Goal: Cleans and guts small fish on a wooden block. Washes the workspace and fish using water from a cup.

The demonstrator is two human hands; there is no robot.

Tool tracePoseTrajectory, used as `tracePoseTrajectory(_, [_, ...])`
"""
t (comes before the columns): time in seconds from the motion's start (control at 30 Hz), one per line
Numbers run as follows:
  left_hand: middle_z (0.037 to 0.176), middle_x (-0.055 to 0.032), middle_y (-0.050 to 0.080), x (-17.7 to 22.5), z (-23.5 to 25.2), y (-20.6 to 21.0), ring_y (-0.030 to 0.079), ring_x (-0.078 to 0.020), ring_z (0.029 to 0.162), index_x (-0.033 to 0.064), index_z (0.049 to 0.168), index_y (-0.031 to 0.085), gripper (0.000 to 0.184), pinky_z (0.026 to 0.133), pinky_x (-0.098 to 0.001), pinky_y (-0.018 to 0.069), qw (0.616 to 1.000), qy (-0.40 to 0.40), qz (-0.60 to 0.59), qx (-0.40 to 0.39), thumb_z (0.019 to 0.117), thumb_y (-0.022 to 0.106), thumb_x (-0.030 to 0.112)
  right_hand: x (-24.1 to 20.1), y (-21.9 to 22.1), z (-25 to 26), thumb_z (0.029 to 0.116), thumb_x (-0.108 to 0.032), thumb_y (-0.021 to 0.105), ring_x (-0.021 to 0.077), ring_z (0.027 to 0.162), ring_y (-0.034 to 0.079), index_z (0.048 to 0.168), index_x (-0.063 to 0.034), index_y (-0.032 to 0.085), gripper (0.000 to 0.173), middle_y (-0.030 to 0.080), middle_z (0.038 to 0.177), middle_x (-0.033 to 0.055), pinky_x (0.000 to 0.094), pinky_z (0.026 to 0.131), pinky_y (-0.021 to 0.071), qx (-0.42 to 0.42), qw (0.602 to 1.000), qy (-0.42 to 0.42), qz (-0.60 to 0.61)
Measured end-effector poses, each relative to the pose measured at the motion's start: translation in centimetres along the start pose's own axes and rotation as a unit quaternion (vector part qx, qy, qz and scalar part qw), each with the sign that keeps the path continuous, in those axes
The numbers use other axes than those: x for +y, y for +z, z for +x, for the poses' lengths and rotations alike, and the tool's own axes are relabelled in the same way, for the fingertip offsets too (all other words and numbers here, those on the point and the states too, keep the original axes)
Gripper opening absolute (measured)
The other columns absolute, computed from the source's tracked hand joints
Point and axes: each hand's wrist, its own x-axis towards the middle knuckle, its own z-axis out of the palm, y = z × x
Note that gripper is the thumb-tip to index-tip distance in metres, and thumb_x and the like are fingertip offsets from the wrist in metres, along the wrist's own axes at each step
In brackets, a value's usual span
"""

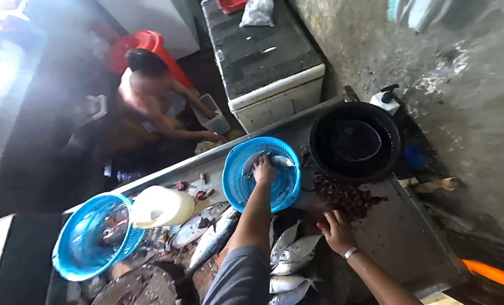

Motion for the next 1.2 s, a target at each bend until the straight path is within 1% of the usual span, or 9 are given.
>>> tracePoseTrajectory(0.17, [0.145,-0.0213,0.056,-0.6,0.1,0.2,0.046,-0.0478,0.138,0.0041,0.141,0.057,0.044,0.103,-0.0711,0.0424,0.997,-0.018,0.070,-0.025,0.0975,0.059,0.010,0.1,0.6,0.0,0.0977,-0.066,0.051,0.0382,0.135,0.053,0.131,-0.0172,0.069,0.062,0.058,0.143,0.0161,0.0552,0.111,0.0457,0.059,0.998,-0.019,-0.019])
tracePoseTrajectory(0.3, [0.127,-0.0149,0.068,-0.9,-4.6,-2.3,0.062,-0.0372,0.123,0.0088,0.130,0.065,0.029,0.101,-0.0596,0.0513,0.987,0.121,-0.099,0.034,0.1032,0.058,0.018,-1.9,-0.8,0.4,0.0948,-0.025,0.063,0.0265,0.114,0.064,0.109,-0.0070,0.075,0.026,0.068,0.118,0.0137,0.0430,0.100,0.0543,0.221,0.951,-0.124,0.176])
tracePoseTrajectory(0.37, [0.129,-0.0058,0.067,0.1,-10.2,-4.3,0.056,-0.0315,0.127,0.0191,0.118,0.073,0.024,0.103,-0.0598,0.0453,0.951,0.207,-0.202,0.109,0.0969,0.067,0.012,-6.5,-3.4,0.8,0.1029,-0.016,0.053,0.0147,0.102,0.071,0.123,0.0039,0.067,0.031,0.072,0.114,0.0108,0.0327,0.090,0.0614,0.139,0.923,-0.086,0.347])
tracePoseTrajectory(0.43, [0.131,-0.0064,0.062,1.3,-17.4,-5.4,0.055,-0.0275,0.125,0.0241,0.114,0.077,0.032,0.104,-0.0531,0.0489,0.924,0.221,-0.275,0.144,0.0903,0.071,0.003,-10.3,-4.9,1.6,0.1126,-0.028,0.035,0.0145,0.092,0.070,0.145,-0.0004,0.050,0.045,0.073,0.118,0.0093,0.0308,0.078,0.0580,-0.021,0.828,0.037,0.559])
tracePoseTrajectory(0.5, [0.136,-0.0096,0.061,1.7,-24.0,-5.0,0.059,-0.0224,0.126,0.0182,0.116,0.077,0.034,0.106,-0.0432,0.0531,0.903,0.199,-0.358,0.127,0.0913,0.066,-0.001,-12.9,-4.9,2.3,0.1124,-0.039,0.036,0.0144,0.077,0.065,0.136,-0.0054,0.055,0.045,0.071,0.102,0.0077,0.0323,0.066,0.0557,-0.072,0.741,0.103,0.660])
tracePoseTrajectory(0.63, [0.127,-0.0137,0.064,0.8,-31.8,-3.1,0.066,-0.0199,0.108,-0.0038,0.128,0.054,0.038,0.088,-0.0398,0.0585,0.814,0.074,-0.574,0.057,0.0951,0.049,0.014,-13.1,-3.9,-0.4,0.1065,-0.023,0.053,0.0167,0.111,0.068,0.127,0.0038,0.064,0.035,0.071,0.120,0.0143,0.0351,0.100,0.0568,-0.073,0.848,-0.101,0.515])
tracePoseTrajectory(0.8, [0.100,-0.0136,0.068,0.7,-34.0,-2.3,0.069,-0.0204,0.085,-0.0020,0.137,0.046,0.042,0.077,-0.0395,0.0602,0.715,-0.081,-0.694,0.008,0.1096,0.048,0.029,-11.6,-4.3,-5.2,0.0963,-0.013,0.059,0.0147,0.080,0.069,0.130,-0.0010,0.060,0.036,0.069,0.105,0.0099,0.0329,0.069,0.0617,-0.130,0.892,-0.175,0.395])
tracePoseTrajectory(1.0, [0.101,-0.0193,0.070,3.0,-37.3,-1.9,0.071,-0.0252,0.085,-0.0008,0.135,0.040,0.038,0.074,-0.0409,0.0604,0.584,-0.104,-0.804,0.044,0.1064,0.055,0.018,-10.1,-4.8,-8.9,0.0790,-0.013,0.073,0.0128,0.079,0.072,0.120,-0.0032,0.067,0.042,0.071,0.115,0.0066,0.0317,0.071,0.0649,-0.127,0.891,-0.189,0.393])
tracePoseTrajectory(1.2, [0.089,-0.0151,0.066,4.0,-38.7,-2.3,0.069,-0.0229,0.076,-0.0001,0.130,0.045,0.031,0.071,-0.0413,0.0606,0.562,-0.086,-0.819,0.079,0.1061,0.055,0.017,-9.5,-4.8,-9.7,0.0815,0.000,0.062,0.0164,0.088,0.070,0.098,-0.0008,0.067,0.017,0.072,0.104,0.0094,0.0332,0.075,0.0615,-0.122,0.846,-0.161,0.493])
